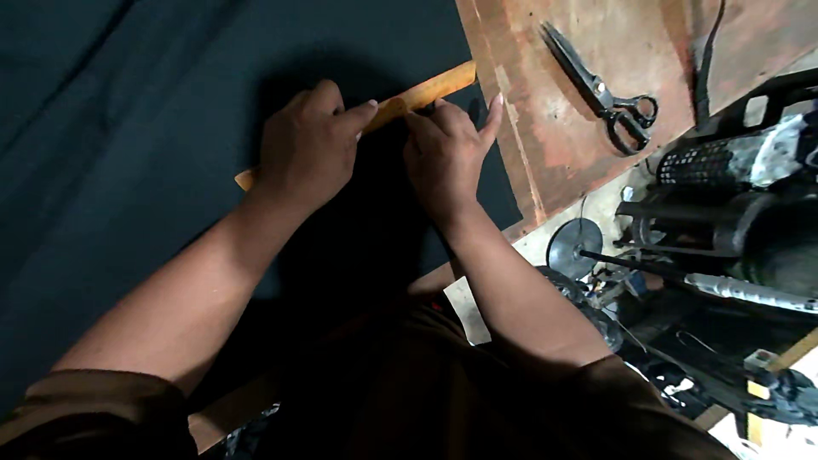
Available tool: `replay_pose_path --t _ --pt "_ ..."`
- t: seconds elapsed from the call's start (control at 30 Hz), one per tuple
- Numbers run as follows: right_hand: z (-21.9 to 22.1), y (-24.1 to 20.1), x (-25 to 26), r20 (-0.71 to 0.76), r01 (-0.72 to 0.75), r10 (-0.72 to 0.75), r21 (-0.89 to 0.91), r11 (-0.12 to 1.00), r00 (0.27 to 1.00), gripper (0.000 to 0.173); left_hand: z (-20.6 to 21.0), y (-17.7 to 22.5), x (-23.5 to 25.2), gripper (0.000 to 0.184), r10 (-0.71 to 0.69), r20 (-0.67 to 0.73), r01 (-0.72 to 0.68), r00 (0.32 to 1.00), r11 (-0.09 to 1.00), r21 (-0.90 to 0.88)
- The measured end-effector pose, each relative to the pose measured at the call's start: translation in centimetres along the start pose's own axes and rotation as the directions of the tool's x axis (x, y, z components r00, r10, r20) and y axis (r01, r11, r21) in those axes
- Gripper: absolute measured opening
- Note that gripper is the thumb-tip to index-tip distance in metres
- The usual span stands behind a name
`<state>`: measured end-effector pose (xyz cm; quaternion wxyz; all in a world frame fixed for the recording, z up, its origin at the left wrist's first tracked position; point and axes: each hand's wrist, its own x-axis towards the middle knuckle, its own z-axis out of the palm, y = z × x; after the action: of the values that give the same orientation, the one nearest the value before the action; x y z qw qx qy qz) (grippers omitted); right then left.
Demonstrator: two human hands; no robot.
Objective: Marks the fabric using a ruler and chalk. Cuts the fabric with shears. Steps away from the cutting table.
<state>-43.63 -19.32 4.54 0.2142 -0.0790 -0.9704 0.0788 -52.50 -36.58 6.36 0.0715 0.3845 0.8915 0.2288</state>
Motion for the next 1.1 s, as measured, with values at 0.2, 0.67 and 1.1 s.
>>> replay_pose_path --t 0.2,0.67,1.1 --pt "-7.3 -1.6 5.0 0.449 0.039 0.039 -0.162 0.986 0.893 0.026 -0.4 0.3 0.1 0.037 -0.002 0.043 0.0 0.999 0.999 0.036" --pt "-13.1 2.7 -16.9 0.638 -0.647 -0.172 0.762 0.006 0.75 0.013 -0.5 11.9 -8.2 0.019 -0.398 0.069 0.21 0.915 0.322 -0.923" --pt "-12.0 9.2 -22.2 0.705 -0.695 -0.203 0.707 0.129 0.679 0.016 3.3 8.6 -6.6 0.099 -0.174 0.112 0.166 0.978 0.983 0.076"
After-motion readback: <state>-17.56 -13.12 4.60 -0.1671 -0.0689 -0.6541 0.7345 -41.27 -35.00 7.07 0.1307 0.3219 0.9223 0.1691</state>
